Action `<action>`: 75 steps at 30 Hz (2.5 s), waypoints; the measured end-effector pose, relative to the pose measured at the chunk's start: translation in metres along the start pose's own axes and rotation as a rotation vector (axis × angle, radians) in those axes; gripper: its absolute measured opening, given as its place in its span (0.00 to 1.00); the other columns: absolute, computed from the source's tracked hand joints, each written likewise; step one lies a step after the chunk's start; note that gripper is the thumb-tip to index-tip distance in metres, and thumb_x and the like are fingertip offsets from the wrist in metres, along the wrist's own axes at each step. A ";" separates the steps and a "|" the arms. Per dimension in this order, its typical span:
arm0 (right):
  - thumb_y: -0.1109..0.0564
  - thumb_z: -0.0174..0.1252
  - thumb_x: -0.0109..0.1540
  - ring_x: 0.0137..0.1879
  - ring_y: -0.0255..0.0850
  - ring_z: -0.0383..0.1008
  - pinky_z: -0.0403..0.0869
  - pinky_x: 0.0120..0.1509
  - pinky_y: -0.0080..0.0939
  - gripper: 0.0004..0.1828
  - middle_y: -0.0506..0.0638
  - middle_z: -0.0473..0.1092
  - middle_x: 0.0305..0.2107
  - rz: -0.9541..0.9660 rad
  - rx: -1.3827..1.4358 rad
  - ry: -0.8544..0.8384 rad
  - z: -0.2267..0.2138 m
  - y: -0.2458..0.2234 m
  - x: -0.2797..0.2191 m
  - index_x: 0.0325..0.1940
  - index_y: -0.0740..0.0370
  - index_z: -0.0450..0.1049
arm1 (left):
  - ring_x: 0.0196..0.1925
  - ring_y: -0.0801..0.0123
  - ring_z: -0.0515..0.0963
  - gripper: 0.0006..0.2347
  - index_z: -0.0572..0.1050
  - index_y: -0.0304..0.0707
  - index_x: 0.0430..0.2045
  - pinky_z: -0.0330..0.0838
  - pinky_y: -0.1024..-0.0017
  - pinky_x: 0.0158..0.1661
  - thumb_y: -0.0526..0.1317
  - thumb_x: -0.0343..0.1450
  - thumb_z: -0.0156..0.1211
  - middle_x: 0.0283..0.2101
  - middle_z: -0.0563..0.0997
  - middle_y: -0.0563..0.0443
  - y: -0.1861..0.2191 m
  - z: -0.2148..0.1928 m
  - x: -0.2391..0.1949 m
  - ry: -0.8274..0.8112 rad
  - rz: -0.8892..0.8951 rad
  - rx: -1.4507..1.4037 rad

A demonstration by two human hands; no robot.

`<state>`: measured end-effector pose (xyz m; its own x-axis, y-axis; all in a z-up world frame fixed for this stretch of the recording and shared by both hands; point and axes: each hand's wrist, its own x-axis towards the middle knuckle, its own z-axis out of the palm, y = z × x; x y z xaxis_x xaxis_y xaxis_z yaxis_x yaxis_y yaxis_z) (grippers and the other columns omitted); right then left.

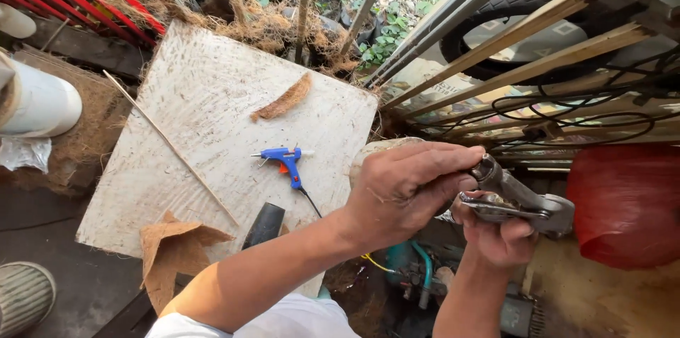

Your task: The person tears a piece of coco fiber, uses a pneumatic nail gun to attach it to a metal frame, then applies hot glue to a folded coco fiber piece and inserts a wooden stick. Finally, they wrap a ribbon around the stick.

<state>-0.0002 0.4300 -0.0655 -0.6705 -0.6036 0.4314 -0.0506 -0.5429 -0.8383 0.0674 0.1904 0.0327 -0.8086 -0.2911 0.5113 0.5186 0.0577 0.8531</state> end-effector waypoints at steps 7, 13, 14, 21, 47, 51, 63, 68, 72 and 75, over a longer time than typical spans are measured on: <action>0.33 0.49 0.71 0.32 0.38 0.65 0.67 0.37 0.38 0.31 0.52 0.70 0.29 0.004 -0.157 0.038 0.029 -0.005 0.019 0.53 0.66 0.73 | 0.48 0.59 0.86 0.06 0.77 0.38 0.40 0.83 0.70 0.51 0.30 0.72 0.62 0.46 0.82 0.42 0.012 0.003 -0.005 0.097 -0.021 -0.184; 0.33 0.49 0.71 0.39 0.41 0.69 0.69 0.43 0.40 0.31 0.51 0.72 0.35 0.007 -0.123 0.009 0.026 -0.001 0.012 0.55 0.65 0.73 | 0.46 0.58 0.86 0.03 0.75 0.36 0.35 0.81 0.68 0.48 0.28 0.71 0.60 0.42 0.82 0.42 0.015 0.001 -0.008 0.108 -0.035 -0.148; 0.35 0.51 0.71 0.37 0.39 0.68 0.69 0.41 0.38 0.31 0.54 0.72 0.45 -0.012 -0.051 0.013 0.026 0.001 0.012 0.60 0.66 0.70 | 0.46 0.60 0.85 0.03 0.75 0.36 0.33 0.81 0.69 0.48 0.28 0.71 0.61 0.41 0.82 0.42 0.018 0.001 -0.007 0.096 -0.038 -0.135; 0.33 0.50 0.71 0.34 0.36 0.66 0.67 0.42 0.34 0.33 0.46 0.69 0.28 -0.007 -0.058 -0.031 0.048 -0.006 0.030 0.59 0.66 0.70 | 0.45 0.58 0.85 0.03 0.76 0.31 0.37 0.83 0.68 0.49 0.30 0.72 0.61 0.43 0.82 0.39 0.018 0.006 -0.011 0.160 0.055 -0.127; 0.33 0.51 0.71 0.30 0.34 0.63 0.65 0.38 0.33 0.33 0.47 0.66 0.24 0.030 -0.078 -0.007 0.056 -0.007 0.026 0.62 0.65 0.67 | 0.53 0.61 0.83 0.12 0.71 0.38 0.55 0.80 0.70 0.54 0.38 0.77 0.55 0.54 0.80 0.45 0.021 -0.002 -0.015 0.039 -0.083 0.025; 0.29 0.52 0.69 0.26 0.35 0.62 0.63 0.33 0.34 0.34 0.45 0.63 0.20 0.056 -0.152 0.024 0.056 -0.008 0.024 0.49 0.67 0.69 | 0.44 0.65 0.83 0.06 0.77 0.36 0.41 0.78 0.72 0.48 0.35 0.74 0.57 0.42 0.82 0.48 0.026 -0.011 -0.008 0.052 -0.184 -0.104; 0.39 0.64 0.67 0.29 0.41 0.65 0.64 0.37 0.43 0.45 0.61 0.74 0.49 0.158 0.054 0.113 0.015 0.008 -0.018 0.71 0.71 0.50 | 0.32 0.60 0.73 0.02 0.66 0.32 0.34 0.68 0.65 0.30 0.31 0.76 0.45 0.32 0.71 0.48 0.023 -0.045 0.014 -0.289 0.207 0.450; 0.39 0.61 0.68 0.29 0.42 0.65 0.65 0.37 0.43 0.45 0.61 0.74 0.51 0.138 0.031 0.069 0.011 0.010 -0.019 0.73 0.71 0.48 | 0.32 0.58 0.70 0.02 0.63 0.32 0.34 0.66 0.64 0.30 0.31 0.75 0.42 0.32 0.67 0.46 0.021 -0.046 0.013 -0.281 0.178 0.383; 0.36 0.64 0.66 0.25 0.39 0.64 0.62 0.32 0.40 0.42 0.56 0.75 0.42 0.165 0.005 0.099 0.029 0.005 -0.001 0.67 0.70 0.57 | 0.28 0.62 0.68 0.02 0.62 0.36 0.31 0.64 0.65 0.31 0.31 0.73 0.40 0.30 0.67 0.50 0.025 -0.044 0.011 -0.212 -0.015 0.195; 0.38 0.61 0.68 0.28 0.41 0.65 0.66 0.35 0.43 0.42 0.60 0.74 0.46 0.152 0.063 0.060 0.023 0.011 -0.007 0.72 0.70 0.52 | 0.25 0.68 0.63 0.02 0.64 0.39 0.28 0.60 0.68 0.29 0.33 0.70 0.41 0.25 0.66 0.54 0.027 -0.043 0.011 -0.191 -0.210 0.105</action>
<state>0.0206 0.4148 -0.0700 -0.7098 -0.6467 0.2792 0.0999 -0.4847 -0.8690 0.0848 0.1478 0.0565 -0.9378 -0.1231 0.3246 0.3112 0.1166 0.9432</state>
